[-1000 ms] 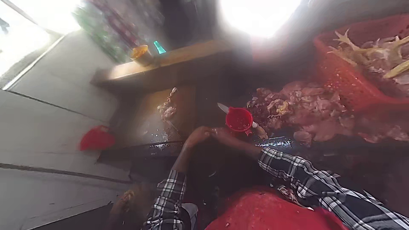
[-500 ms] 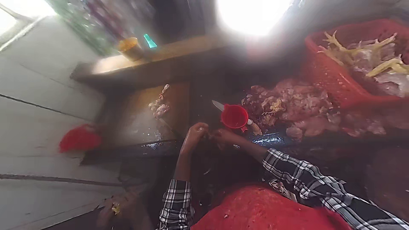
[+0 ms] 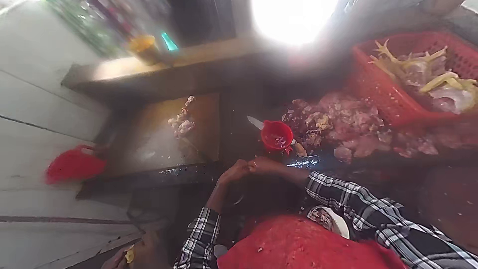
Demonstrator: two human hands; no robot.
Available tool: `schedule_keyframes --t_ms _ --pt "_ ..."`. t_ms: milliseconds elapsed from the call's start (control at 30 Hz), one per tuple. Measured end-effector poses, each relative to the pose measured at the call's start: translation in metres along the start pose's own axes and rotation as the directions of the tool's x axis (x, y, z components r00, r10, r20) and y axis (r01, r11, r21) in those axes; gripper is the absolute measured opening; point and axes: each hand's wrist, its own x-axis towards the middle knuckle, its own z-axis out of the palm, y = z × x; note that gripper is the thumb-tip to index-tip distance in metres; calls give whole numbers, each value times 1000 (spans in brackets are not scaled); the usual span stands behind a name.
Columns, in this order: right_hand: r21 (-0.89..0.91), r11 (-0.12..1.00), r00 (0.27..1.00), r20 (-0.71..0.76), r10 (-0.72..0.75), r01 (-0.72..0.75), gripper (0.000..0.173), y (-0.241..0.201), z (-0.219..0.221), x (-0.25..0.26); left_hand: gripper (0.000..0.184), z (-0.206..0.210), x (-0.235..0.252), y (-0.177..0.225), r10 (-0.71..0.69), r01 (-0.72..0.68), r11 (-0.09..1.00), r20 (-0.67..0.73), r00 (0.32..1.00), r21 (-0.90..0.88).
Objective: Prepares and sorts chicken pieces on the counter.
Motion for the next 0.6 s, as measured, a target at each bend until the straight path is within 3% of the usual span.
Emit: schedule_keyframes --t_ms 133,267,333,467,600 --pt "-262 965 998 -61 -25 8 36 -13 13 -4 25 7 -10 2 30 -6 974 103 994 -227" --pt "-351 936 992 -103 -73 33 33 -24 9 -8 35 19 -25 15 -82 88 940 34 996 -329" --pt "-318 947 992 -99 -80 45 35 -26 1 -10 44 23 -30 13 -167 143 914 -30 986 -379" --pt "-232 973 995 -95 -22 0 39 -10 1 -4 36 15 -49 -20 -181 106 744 -47 982 -660" --pt "83 996 940 -338 40 -13 33 32 10 8 43 1 -102 -50 -246 -64 515 -218 944 -855"
